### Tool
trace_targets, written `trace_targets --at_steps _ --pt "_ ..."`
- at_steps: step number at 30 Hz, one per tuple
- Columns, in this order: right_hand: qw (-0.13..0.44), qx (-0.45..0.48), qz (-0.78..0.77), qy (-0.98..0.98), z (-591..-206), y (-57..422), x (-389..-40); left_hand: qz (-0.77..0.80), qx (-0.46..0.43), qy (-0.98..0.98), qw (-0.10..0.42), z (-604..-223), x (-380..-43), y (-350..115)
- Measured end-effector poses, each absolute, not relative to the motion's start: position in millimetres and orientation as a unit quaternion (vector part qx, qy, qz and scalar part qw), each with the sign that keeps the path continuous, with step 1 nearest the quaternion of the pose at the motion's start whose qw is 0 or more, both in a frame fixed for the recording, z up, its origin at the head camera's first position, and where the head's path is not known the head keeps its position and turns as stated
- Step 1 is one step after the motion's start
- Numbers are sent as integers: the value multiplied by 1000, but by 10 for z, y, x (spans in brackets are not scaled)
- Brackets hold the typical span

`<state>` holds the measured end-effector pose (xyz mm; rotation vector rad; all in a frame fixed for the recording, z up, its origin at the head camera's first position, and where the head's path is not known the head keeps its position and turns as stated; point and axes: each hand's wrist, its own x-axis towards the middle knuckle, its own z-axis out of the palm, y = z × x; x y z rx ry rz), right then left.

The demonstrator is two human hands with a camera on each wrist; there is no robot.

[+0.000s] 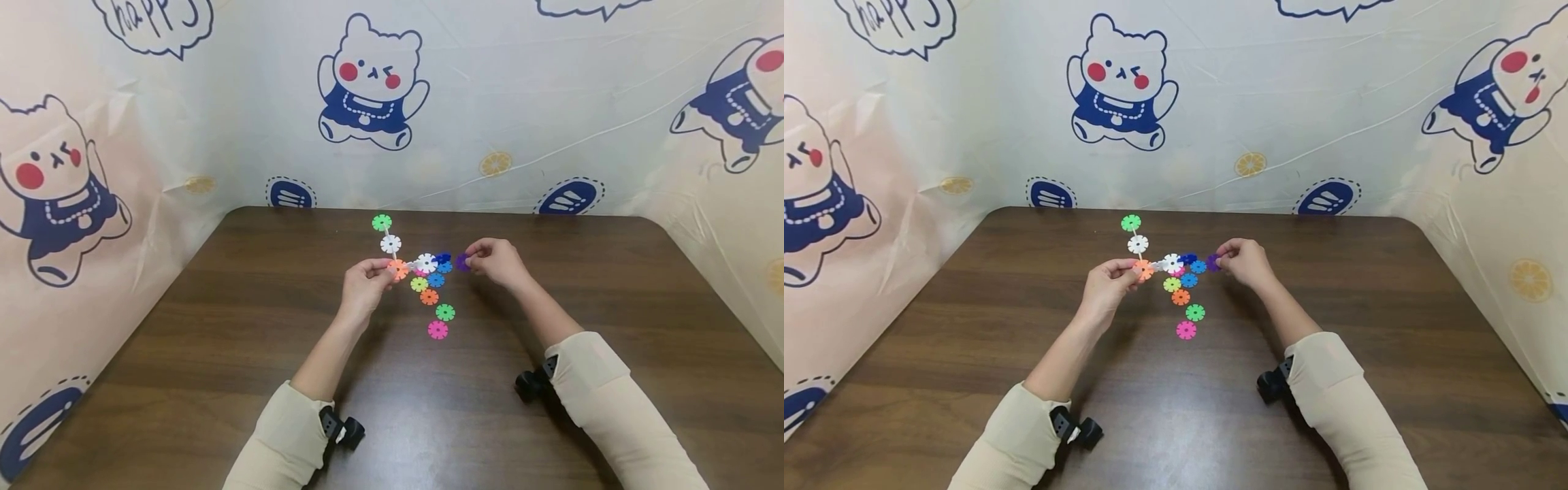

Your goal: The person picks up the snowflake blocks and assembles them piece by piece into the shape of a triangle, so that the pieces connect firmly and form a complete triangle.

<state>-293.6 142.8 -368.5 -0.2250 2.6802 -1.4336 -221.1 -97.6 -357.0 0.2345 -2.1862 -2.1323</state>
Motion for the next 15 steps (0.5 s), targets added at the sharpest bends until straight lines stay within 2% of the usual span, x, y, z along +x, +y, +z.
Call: trace_targets --at_steps 8,15 --pt "38 -58 -576 814 -3561 1438 -2735 -694 77 -715 40 -3560 -2204 -965" --pt "57 -34 -654 753 -3499 1399 -2608 -696 78 -712 39 -3554 -2195 -958"
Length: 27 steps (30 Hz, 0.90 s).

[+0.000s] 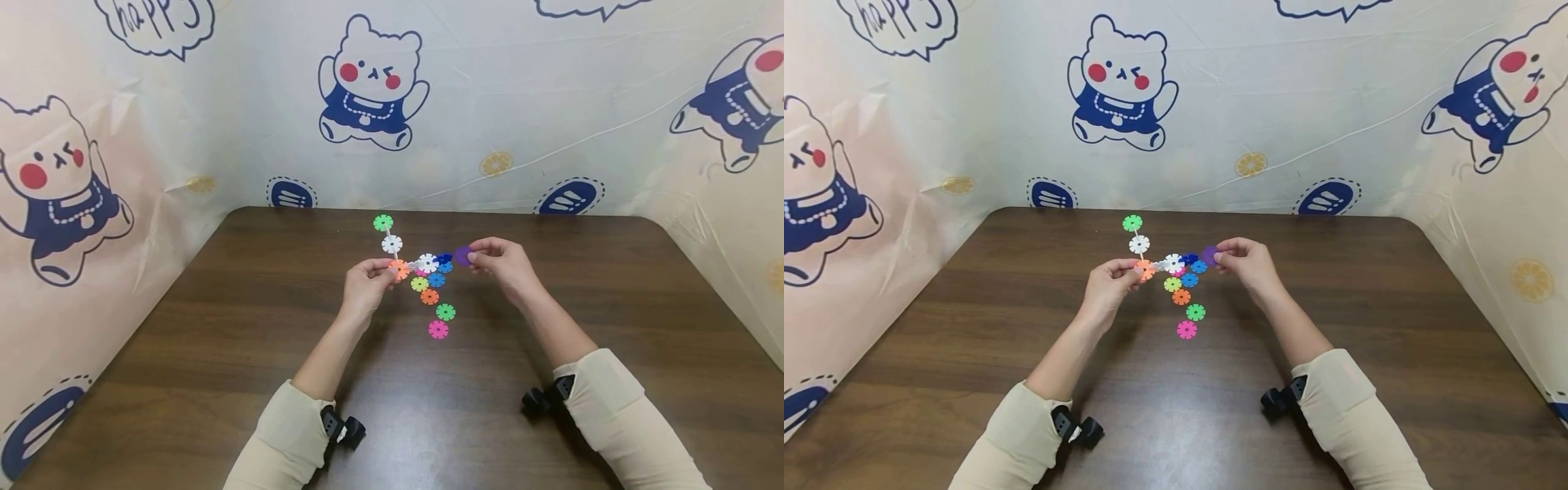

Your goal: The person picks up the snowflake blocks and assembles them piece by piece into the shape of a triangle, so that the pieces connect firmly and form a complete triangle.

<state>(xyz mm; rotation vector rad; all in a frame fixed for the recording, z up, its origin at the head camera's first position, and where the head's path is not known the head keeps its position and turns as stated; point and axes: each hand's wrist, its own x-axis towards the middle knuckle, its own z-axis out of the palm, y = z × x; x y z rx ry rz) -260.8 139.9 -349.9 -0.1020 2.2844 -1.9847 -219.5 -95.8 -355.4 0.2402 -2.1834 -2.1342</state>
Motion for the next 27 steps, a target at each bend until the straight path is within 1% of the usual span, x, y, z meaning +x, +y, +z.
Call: trace_targets --at_steps 9,23,27 --pt "81 -38 -693 715 -3491 1387 -2565 -693 76 -716 36 -3569 -2191 -960" --pt "100 -57 -662 741 -3514 1384 -2574 -676 62 -734 33 -3571 -2185 -977" --pt "93 -63 -651 751 -3519 1364 -2577 -672 57 -737 35 -3578 -2190 -985"
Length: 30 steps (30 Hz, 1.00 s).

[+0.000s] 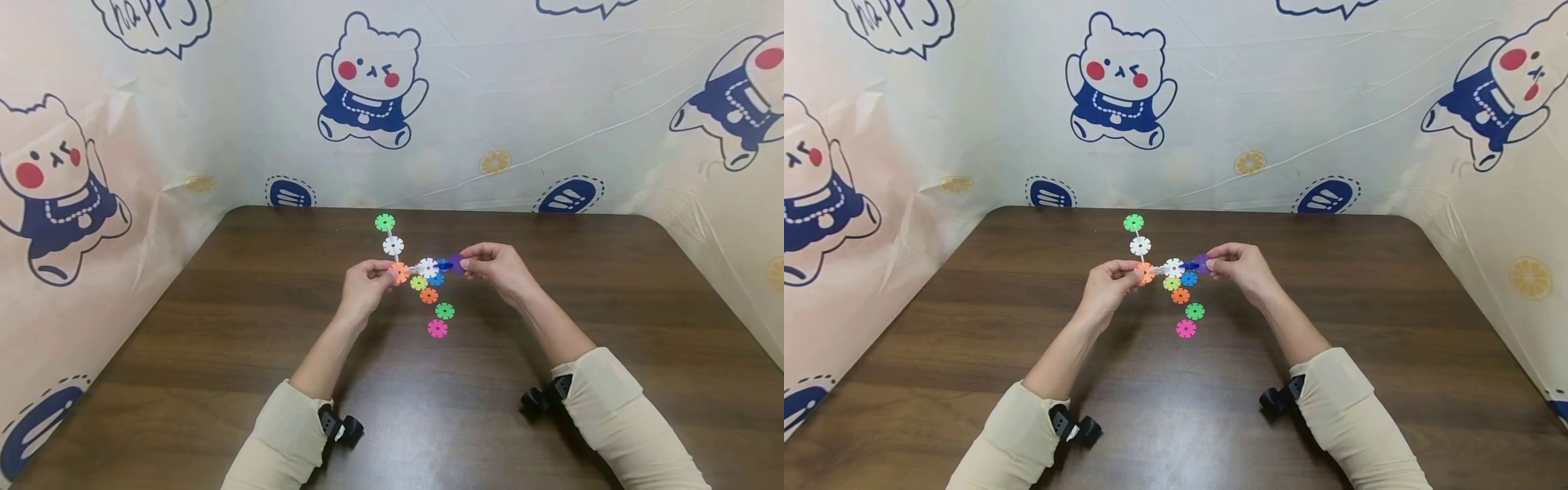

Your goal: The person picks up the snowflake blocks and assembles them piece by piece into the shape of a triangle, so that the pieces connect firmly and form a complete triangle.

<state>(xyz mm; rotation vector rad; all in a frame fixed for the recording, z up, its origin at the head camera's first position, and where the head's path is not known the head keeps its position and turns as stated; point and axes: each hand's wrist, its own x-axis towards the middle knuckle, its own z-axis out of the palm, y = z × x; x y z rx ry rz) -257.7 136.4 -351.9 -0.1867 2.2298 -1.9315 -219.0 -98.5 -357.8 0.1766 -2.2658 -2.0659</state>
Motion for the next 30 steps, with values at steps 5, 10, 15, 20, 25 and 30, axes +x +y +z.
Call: trace_targets --at_steps 5,10,15,20,25,30 --pt "80 -70 -650 752 -3530 1340 -2594 -677 48 -732 48 -3588 -2197 -987" --pt "87 -73 -662 741 -3523 1335 -2598 -677 52 -732 50 -3594 -2195 -992" --pt "96 -72 -690 714 -3506 1332 -2580 -668 49 -740 54 -3581 -2190 -987" --pt "103 -71 -707 696 -3492 1347 -2564 -627 29 -770 112 -3581 -2185 -983" --pt "108 -70 -707 695 -3495 1349 -2552 -572 -41 -781 247 -3556 -2186 -954" --pt "117 -75 -701 700 -3515 1308 -2522 -529 -146 -799 245 -3509 -2161 -856"
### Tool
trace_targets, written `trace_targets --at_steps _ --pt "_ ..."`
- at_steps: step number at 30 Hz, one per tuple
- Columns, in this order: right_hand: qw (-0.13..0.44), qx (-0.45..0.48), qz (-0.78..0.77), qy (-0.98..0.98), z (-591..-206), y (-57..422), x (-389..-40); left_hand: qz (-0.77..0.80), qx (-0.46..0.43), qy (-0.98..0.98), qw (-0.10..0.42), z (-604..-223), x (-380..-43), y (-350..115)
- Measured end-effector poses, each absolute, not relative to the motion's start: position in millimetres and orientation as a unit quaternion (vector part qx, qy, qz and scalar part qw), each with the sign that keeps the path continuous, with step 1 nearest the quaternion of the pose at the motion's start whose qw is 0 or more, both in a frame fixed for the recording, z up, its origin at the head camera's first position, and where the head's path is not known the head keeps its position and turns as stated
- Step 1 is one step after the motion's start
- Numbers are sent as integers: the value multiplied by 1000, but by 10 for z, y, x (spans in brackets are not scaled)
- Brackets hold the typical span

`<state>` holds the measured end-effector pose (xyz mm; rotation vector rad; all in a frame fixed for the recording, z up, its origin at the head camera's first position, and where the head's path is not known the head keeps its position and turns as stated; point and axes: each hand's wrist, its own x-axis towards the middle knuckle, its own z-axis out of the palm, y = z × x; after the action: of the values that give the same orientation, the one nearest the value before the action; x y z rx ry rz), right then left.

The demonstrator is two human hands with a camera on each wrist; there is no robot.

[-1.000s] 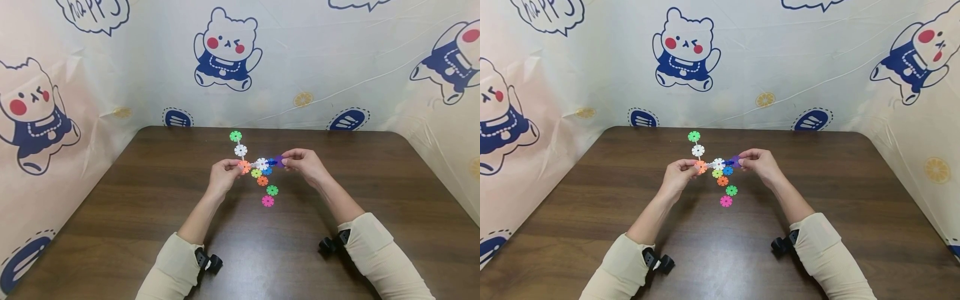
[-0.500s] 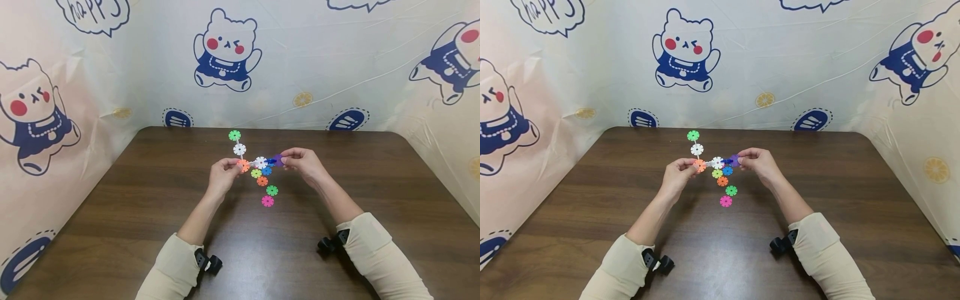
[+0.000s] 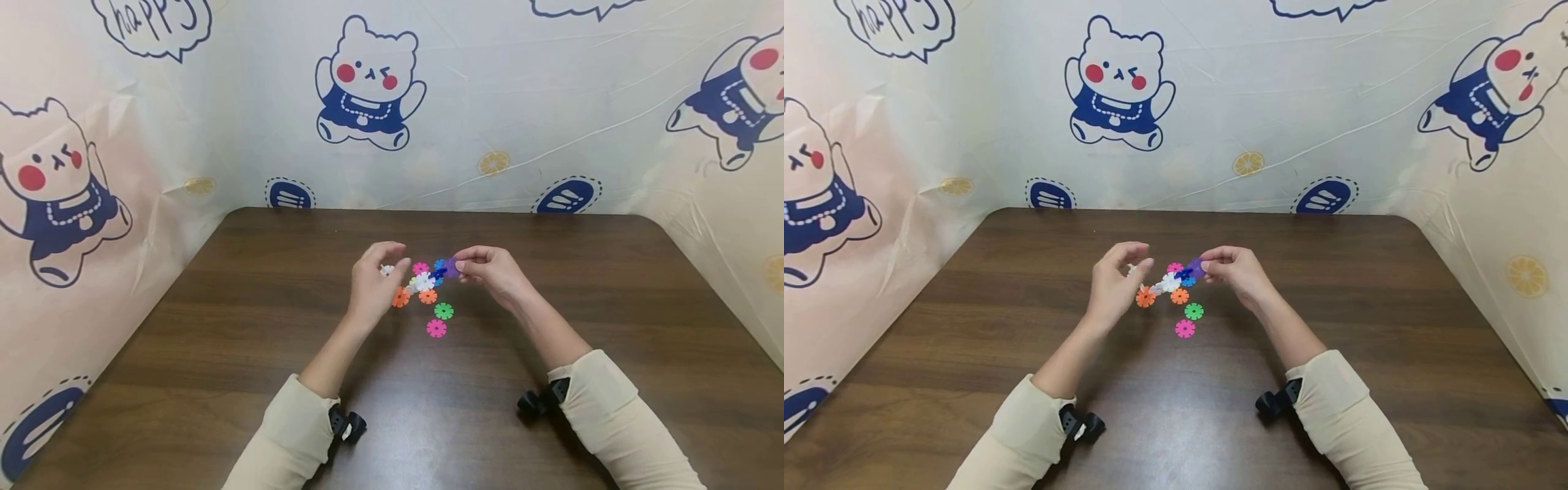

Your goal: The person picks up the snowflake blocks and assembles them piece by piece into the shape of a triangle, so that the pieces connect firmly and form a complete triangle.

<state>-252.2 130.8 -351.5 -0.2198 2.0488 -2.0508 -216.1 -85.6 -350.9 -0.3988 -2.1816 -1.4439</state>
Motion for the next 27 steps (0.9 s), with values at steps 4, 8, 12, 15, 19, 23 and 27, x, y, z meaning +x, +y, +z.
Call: trace_targets --at_steps 4,8,12,15,19,23,27 --pt "118 -83 -702 697 -3516 1263 -2489 -482 -176 -835 199 -3505 -2141 -770" --pt "119 -90 -700 698 -3502 1235 -2464 -460 -183 -853 166 -3508 -2137 -732" --pt "121 -97 -703 694 -3491 1216 -2444 -460 -201 -853 140 -3514 -2137 -722" --pt "122 -100 -707 689 -3485 1193 -2430 -463 -208 -852 129 -3514 -2132 -722" --pt "121 -104 -713 682 -3483 1168 -2417 -462 -209 -854 118 -3521 -2125 -726" --pt "120 -106 -711 685 -3483 1154 -2408 -457 -210 -857 114 -3534 -2121 -731" --pt "121 -109 -697 698 -3496 1151 -2416 -458 -208 -857 113 -3538 -2114 -739"
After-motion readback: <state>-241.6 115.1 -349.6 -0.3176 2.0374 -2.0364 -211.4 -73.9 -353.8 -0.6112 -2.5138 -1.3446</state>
